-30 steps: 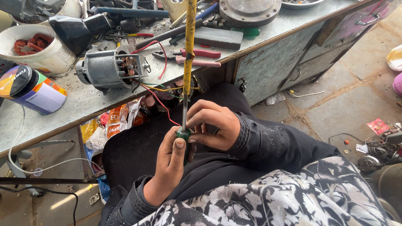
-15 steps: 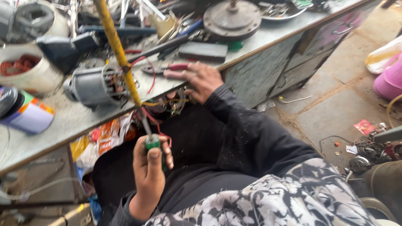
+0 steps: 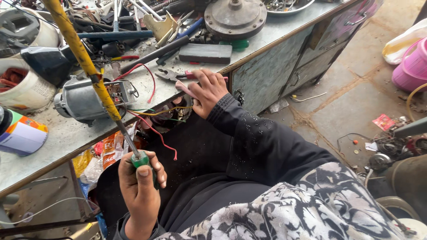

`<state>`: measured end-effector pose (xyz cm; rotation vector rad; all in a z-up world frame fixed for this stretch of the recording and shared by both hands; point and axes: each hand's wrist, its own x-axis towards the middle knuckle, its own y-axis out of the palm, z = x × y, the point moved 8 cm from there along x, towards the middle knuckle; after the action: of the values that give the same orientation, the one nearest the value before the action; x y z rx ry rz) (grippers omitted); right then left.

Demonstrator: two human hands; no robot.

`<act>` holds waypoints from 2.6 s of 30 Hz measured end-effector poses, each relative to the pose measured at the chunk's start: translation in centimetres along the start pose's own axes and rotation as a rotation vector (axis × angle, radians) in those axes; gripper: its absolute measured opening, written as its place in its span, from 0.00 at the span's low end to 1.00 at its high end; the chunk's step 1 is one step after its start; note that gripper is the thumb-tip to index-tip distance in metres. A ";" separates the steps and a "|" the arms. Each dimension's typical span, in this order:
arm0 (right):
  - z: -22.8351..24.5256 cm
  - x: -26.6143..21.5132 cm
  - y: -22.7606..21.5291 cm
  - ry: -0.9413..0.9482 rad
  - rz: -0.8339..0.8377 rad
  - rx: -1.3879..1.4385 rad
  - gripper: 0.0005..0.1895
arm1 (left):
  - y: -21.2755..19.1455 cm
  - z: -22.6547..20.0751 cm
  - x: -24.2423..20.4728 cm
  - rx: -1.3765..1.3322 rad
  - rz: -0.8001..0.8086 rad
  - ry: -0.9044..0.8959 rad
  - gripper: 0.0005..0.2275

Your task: The person repairs an electric motor by using a screwdriver to adjust internal components and wires. They also use pliers to manipulate the wires and occasionally hold the motor casing steady with their other hand.

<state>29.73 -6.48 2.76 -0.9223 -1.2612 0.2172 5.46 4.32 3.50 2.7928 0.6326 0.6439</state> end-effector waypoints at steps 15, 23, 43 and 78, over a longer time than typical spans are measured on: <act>-3.5 -1.3 4.5 0.221 0.404 -0.091 0.27 | -0.1 -1.0 -0.2 0.028 0.026 0.040 0.14; -7.3 -2.1 6.3 0.598 0.545 1.078 0.35 | -1.5 -3.1 -0.3 -0.004 -0.049 0.192 0.16; 6.2 -0.3 -15.5 0.459 0.221 2.264 0.44 | -3.4 -4.4 -0.7 0.126 -0.070 0.281 0.18; 7.9 -2.8 -15.4 0.226 0.460 1.697 0.28 | -2.8 -8.0 -0.5 0.016 -0.148 0.305 0.52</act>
<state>16.68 -14.28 11.58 0.2950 -0.2863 1.2555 0.42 7.41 9.62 2.6503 0.8930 1.0466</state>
